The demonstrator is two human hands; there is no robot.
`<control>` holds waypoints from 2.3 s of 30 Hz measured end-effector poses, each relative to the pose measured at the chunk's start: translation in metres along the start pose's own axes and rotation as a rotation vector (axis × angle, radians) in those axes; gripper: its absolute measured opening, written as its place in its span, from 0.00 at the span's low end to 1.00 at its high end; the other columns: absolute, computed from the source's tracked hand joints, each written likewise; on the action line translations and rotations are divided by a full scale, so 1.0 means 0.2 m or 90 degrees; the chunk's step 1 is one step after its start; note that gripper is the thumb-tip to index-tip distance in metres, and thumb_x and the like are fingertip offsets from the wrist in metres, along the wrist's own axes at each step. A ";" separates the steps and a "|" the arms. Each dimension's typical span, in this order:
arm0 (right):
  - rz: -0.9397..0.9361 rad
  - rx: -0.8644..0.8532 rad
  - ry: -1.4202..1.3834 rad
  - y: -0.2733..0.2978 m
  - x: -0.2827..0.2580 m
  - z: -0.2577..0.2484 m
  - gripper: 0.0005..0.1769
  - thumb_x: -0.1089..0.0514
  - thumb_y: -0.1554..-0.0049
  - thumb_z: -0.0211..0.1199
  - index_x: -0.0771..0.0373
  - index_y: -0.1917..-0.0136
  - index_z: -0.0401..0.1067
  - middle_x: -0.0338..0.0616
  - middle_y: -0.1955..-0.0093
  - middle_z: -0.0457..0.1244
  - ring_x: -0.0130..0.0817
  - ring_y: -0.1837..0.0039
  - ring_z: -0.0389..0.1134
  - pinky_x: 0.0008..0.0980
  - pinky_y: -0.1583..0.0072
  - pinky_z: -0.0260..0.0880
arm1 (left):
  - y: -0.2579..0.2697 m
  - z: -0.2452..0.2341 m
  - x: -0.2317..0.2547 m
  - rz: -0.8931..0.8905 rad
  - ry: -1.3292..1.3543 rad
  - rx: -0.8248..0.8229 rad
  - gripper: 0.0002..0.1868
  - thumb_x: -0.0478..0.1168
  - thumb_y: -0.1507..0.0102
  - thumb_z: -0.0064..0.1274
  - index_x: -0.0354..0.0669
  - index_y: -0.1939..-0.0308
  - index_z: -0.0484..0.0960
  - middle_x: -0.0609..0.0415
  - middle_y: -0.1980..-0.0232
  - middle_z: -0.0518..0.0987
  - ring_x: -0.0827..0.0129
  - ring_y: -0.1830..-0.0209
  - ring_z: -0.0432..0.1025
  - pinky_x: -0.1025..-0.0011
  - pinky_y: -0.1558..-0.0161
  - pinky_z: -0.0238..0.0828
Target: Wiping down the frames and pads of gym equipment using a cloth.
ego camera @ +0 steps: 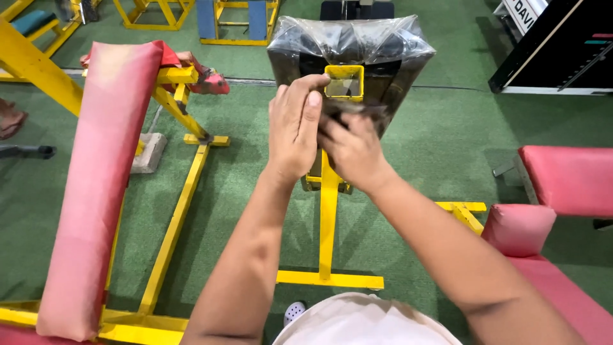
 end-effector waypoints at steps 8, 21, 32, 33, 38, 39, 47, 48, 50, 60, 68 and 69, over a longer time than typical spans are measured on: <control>0.020 -0.106 -0.040 0.20 0.01 0.00 0.13 0.61 0.37 0.54 0.52 0.52 0.80 0.36 0.46 0.69 0.45 0.43 0.64 0.41 0.43 0.66 | 0.01 -0.01 0.02 -0.006 -0.017 0.001 0.22 0.56 0.23 0.26 0.56 0.37 0.73 0.58 0.46 0.78 0.60 0.50 0.69 0.57 0.37 0.61; 0.011 -0.028 -0.042 0.13 0.03 -0.01 0.10 0.58 0.37 0.57 0.52 0.53 0.80 0.36 0.43 0.70 0.46 0.45 0.63 0.44 0.44 0.66 | 0.01 0.03 0.00 0.010 -0.033 0.016 0.20 0.54 0.23 0.28 0.56 0.37 0.73 0.60 0.46 0.76 0.60 0.50 0.69 0.59 0.38 0.61; 0.317 0.115 -0.231 0.05 0.27 -0.17 0.21 0.72 0.35 0.50 0.65 0.29 0.63 0.55 0.35 0.56 0.54 0.33 0.58 0.53 0.29 0.59 | 0.01 0.03 0.00 0.013 -0.050 0.033 0.18 0.52 0.24 0.33 0.54 0.37 0.73 0.60 0.48 0.77 0.63 0.54 0.69 0.59 0.41 0.64; 0.318 0.115 -0.232 0.02 0.27 -0.17 0.21 0.72 0.35 0.50 0.65 0.29 0.63 0.55 0.35 0.56 0.54 0.33 0.58 0.53 0.29 0.59 | 0.01 0.03 0.00 0.013 -0.050 0.032 0.18 0.52 0.24 0.33 0.54 0.37 0.73 0.60 0.48 0.77 0.63 0.54 0.69 0.59 0.41 0.64; 0.467 0.126 -0.423 0.19 0.37 -0.05 0.25 0.73 0.32 0.42 0.61 0.25 0.53 0.51 0.49 0.60 0.34 0.58 0.67 0.38 0.50 0.77 | 0.01 0.03 0.00 0.011 -0.040 0.033 0.18 0.52 0.23 0.32 0.55 0.37 0.73 0.58 0.51 0.76 0.62 0.55 0.69 0.58 0.42 0.64; 0.468 0.126 -0.424 0.23 0.34 -0.02 0.25 0.73 0.32 0.42 0.61 0.25 0.53 0.51 0.49 0.60 0.34 0.58 0.67 0.38 0.50 0.77 | 0.02 0.03 -0.01 0.010 -0.040 0.032 0.18 0.52 0.23 0.32 0.55 0.37 0.73 0.58 0.51 0.76 0.62 0.55 0.69 0.58 0.42 0.64; 0.543 0.052 -0.332 0.28 0.23 -0.05 0.14 0.74 0.40 0.56 0.64 0.42 0.67 0.52 0.49 0.59 0.56 0.44 0.66 0.50 0.42 0.66 | 0.02 0.03 -0.02 -0.007 -0.014 0.037 0.17 0.52 0.23 0.32 0.56 0.37 0.72 0.58 0.47 0.77 0.61 0.53 0.70 0.59 0.41 0.64; 0.543 0.052 -0.330 0.24 0.22 -0.08 0.14 0.74 0.40 0.56 0.64 0.42 0.67 0.52 0.49 0.59 0.56 0.44 0.66 0.50 0.42 0.66 | 0.02 0.04 -0.02 -0.006 -0.012 0.036 0.17 0.52 0.23 0.32 0.56 0.37 0.72 0.58 0.47 0.77 0.61 0.53 0.70 0.59 0.41 0.64; 0.524 0.125 -0.341 0.13 0.19 -0.18 0.13 0.67 0.38 0.61 0.62 0.39 0.69 0.46 0.48 0.60 0.45 0.46 0.66 0.44 0.41 0.66 | 0.03 0.04 -0.05 -0.019 0.007 0.038 0.17 0.51 0.23 0.34 0.57 0.36 0.72 0.58 0.47 0.77 0.60 0.52 0.69 0.59 0.40 0.63; 0.986 0.297 -1.045 0.49 0.21 0.11 0.23 0.76 0.51 0.50 0.65 0.43 0.71 0.56 0.49 0.71 0.46 0.51 0.76 0.42 0.47 0.79 | 0.21 -0.05 -0.09 -0.182 0.299 0.078 0.23 0.50 0.26 0.44 0.40 0.33 0.69 0.39 0.36 0.73 0.48 0.33 0.68 0.51 0.29 0.61; 0.791 -0.082 -0.792 0.05 0.12 0.03 0.31 0.75 0.48 0.58 0.58 0.33 0.66 0.50 0.40 0.65 0.44 0.41 0.71 0.48 0.36 0.75 | 0.27 -0.18 -0.18 -0.399 0.320 0.139 0.21 0.40 0.45 0.70 0.43 0.49 0.84 0.47 0.58 0.83 0.65 0.59 0.77 0.65 0.56 0.79; 0.790 -0.081 -0.791 0.05 0.12 0.04 0.31 0.75 0.48 0.58 0.58 0.33 0.66 0.50 0.40 0.65 0.44 0.41 0.71 0.48 0.36 0.75 | 0.27 -0.20 -0.21 -0.398 0.321 0.138 0.21 0.40 0.45 0.70 0.43 0.49 0.84 0.47 0.58 0.83 0.65 0.59 0.77 0.65 0.56 0.79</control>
Point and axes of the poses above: each hand's wrist, its own y-axis away from the middle knuckle, its own z-axis out of the palm, x = y × z, the point moved 10 cm from there along -y, towards the middle knuckle
